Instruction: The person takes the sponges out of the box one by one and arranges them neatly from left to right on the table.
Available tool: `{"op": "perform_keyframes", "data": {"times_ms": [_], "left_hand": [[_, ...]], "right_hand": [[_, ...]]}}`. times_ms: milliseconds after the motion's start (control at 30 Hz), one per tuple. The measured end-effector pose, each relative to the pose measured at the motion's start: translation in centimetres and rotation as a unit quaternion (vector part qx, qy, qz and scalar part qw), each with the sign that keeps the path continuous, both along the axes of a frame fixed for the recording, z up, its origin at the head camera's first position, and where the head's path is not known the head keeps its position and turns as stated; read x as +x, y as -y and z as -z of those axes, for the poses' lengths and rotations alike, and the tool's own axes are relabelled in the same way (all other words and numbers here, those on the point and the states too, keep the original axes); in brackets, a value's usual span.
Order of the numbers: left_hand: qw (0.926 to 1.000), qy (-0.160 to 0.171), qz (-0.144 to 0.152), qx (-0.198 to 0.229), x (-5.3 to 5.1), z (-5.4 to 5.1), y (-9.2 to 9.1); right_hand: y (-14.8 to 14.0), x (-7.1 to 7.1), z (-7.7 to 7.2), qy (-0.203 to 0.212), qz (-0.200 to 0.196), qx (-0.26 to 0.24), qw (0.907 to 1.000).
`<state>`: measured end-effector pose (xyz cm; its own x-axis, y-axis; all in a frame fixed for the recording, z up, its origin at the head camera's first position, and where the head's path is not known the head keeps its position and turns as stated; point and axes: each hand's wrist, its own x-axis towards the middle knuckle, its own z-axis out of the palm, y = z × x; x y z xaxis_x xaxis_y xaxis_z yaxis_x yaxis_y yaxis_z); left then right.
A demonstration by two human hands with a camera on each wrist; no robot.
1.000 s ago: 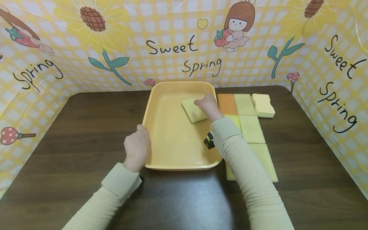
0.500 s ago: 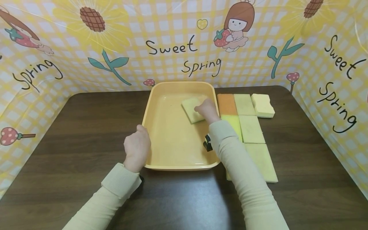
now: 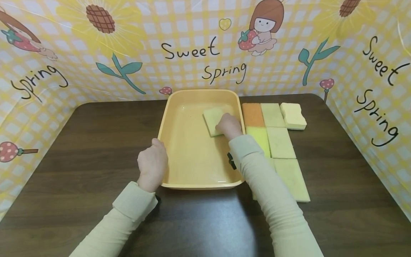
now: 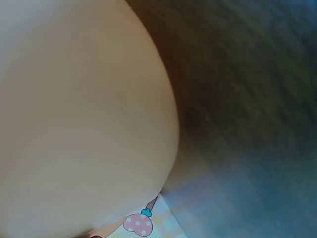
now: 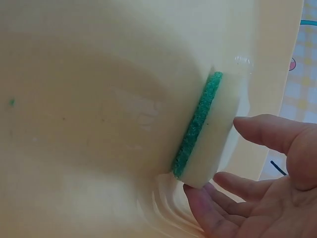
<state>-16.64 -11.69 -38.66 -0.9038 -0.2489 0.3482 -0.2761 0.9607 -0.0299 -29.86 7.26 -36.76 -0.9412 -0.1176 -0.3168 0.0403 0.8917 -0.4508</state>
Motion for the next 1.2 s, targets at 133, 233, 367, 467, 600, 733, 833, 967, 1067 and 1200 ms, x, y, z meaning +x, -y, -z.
{"op": "perform_keyframes", "data": {"times_ms": [133, 233, 367, 467, 600, 733, 833, 967, 1067, 1200], "left_hand": [[1.0000, -0.003, -0.001, 0.002, 0.11, -0.08, -0.01], [1.0000, -0.007, -0.002, 0.001, 0.12, -0.08, 0.00], [0.9999, -0.012, -0.003, 0.001, 0.05, -0.07, 0.01], [0.9998, -0.018, -0.004, 0.003, 0.05, -0.06, -0.01], [0.9997, -0.023, -0.004, 0.001, 0.11, -0.05, -0.04], [0.9996, -0.029, -0.003, -0.002, 0.13, 0.03, -0.05], [0.9994, -0.035, -0.002, -0.002, 0.12, 0.08, -0.01], [0.9992, -0.039, -0.002, -0.001, 0.13, 0.08, -0.01], [0.9992, -0.040, -0.004, -0.002, 0.08, 0.16, -0.05], [0.9991, -0.042, -0.005, -0.004, 0.03, 0.24, -0.10]], "right_hand": [[0.05, 0.17, -0.09, 0.004, -0.002, 0.002, 1.0000], [0.07, 0.22, -0.21, 0.001, -0.015, 0.013, 0.9998], [0.08, 0.09, -0.32, 0.006, -0.032, 0.034, 0.9989], [0.05, 0.00, -0.33, 0.019, -0.037, 0.040, 0.9984], [0.00, 0.02, -0.29, 0.031, -0.040, 0.032, 0.9982], [-0.03, 0.12, -0.28, 0.032, -0.040, 0.025, 0.9984], [-0.01, 0.20, -0.33, 0.032, -0.036, 0.021, 0.9986], [0.00, 0.28, -0.39, 0.030, -0.026, 0.013, 0.9991], [0.00, 0.26, -0.35, 0.027, -0.026, 0.016, 0.9992], [-0.05, 0.26, -0.30, 0.030, -0.033, 0.017, 0.9989]]}}
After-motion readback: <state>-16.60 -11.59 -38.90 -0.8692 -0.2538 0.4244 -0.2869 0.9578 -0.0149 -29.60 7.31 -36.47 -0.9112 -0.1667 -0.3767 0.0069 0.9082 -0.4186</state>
